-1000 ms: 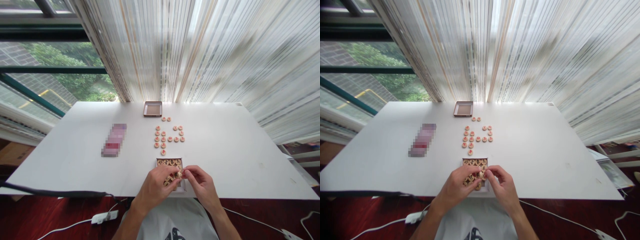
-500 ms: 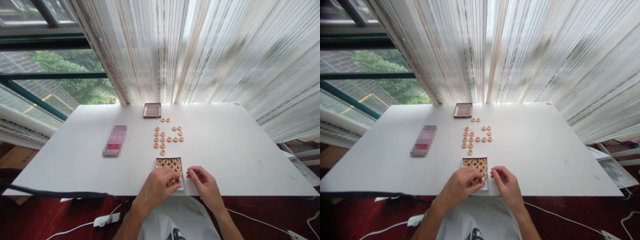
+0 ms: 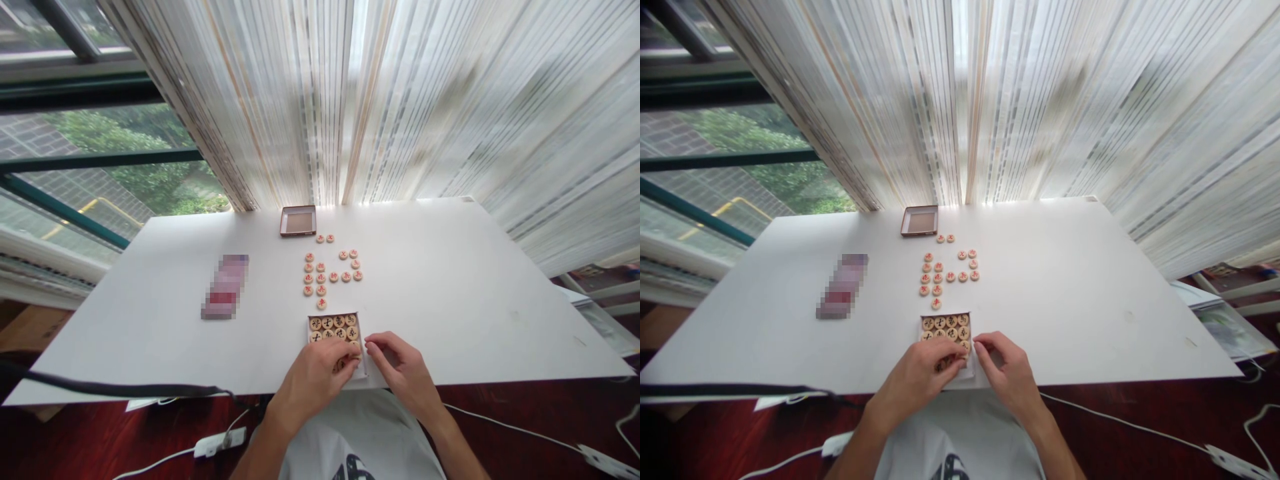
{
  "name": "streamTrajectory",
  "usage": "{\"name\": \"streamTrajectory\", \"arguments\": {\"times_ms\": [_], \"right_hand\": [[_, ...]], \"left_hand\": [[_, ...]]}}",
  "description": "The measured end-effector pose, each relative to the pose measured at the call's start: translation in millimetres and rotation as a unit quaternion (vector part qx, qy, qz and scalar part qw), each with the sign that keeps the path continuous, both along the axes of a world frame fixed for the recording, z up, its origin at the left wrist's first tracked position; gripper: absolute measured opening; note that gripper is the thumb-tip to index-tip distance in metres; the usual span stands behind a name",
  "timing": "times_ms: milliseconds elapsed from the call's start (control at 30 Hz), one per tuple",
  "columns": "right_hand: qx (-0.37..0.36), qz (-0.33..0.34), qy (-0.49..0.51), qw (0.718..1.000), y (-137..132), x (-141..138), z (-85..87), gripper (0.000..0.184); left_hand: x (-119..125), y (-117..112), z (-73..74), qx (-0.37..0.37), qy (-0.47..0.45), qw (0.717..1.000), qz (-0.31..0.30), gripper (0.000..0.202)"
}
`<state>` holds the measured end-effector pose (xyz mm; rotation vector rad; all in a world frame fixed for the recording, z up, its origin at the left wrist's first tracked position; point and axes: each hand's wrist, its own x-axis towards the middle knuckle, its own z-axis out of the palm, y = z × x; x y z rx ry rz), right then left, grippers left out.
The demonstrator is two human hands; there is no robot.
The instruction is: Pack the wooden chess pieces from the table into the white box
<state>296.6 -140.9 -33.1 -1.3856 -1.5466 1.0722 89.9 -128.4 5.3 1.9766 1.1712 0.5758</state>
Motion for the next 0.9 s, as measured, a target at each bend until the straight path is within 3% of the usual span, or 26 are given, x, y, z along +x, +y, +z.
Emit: {"name": "streamTrajectory", "arguments": {"times_ms": [333, 567, 900], "right_hand": [[0.010, 0.001, -0.013, 1.000, -1.7, -2.2, 3.1, 0.019], [0.023, 0.000, -0.016, 1.000, -1.2, -2.6, 2.2, 0.017], [0.026, 0.000, -0.019, 0.999, -0.3, -3.8, 1.9, 0.016]], "left_hand": [[5.1, -2.2, 1.4, 0.017, 0.055, 0.998, 0.024, 0.009], [6.5, 1.7, -5.2, 0.055, 0.071, 0.996, 0.017, 0.004], [8.6, 2.6, -7.8, 0.080, 0.103, 0.991, 0.020, 0.007]]}}
